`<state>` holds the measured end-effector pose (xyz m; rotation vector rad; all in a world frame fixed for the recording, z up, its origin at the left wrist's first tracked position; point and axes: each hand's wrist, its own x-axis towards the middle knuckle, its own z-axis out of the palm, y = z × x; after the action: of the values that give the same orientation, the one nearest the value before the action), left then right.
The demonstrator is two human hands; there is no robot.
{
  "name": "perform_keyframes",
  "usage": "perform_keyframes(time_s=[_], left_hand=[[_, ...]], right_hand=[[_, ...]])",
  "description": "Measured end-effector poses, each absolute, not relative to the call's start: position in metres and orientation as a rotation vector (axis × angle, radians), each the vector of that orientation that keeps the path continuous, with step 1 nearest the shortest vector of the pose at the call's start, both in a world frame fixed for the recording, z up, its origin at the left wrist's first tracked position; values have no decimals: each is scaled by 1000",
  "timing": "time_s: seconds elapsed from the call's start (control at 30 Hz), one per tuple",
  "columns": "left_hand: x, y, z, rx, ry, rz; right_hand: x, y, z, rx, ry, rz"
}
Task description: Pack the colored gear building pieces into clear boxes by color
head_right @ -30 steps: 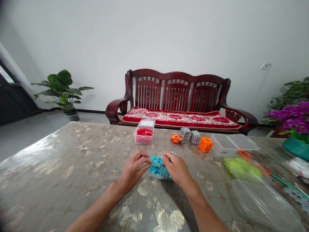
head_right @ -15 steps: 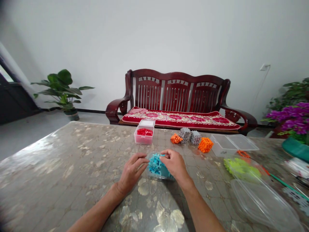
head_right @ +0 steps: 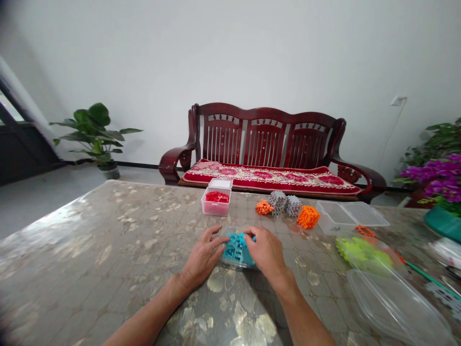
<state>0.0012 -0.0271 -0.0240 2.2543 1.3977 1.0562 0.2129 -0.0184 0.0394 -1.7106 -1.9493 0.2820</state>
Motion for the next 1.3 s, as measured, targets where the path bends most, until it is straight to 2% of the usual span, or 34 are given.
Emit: perform_keyframes(time_s=[0.2, 0.7, 0.97, 1.1, 1.3], left_hand=[[4, -30, -19, 2232, 1401, 953], [6, -31, -18, 2170, 1383, 921], [5, -30, -28, 2074, 1352, 983], [6, -27, -34, 1993, 1330, 1077], [9, -25, -37, 1876, 1264, 1267]], right_hand=[[249, -11, 33, -1702, -1956, 106], [249, -10, 39, -1951, -2205, 50], [250, -10, 37, -2023, -2144, -19], [243, -15, 47, -1900, -2080, 32], [202, -28, 49, -1504, -2336, 97]])
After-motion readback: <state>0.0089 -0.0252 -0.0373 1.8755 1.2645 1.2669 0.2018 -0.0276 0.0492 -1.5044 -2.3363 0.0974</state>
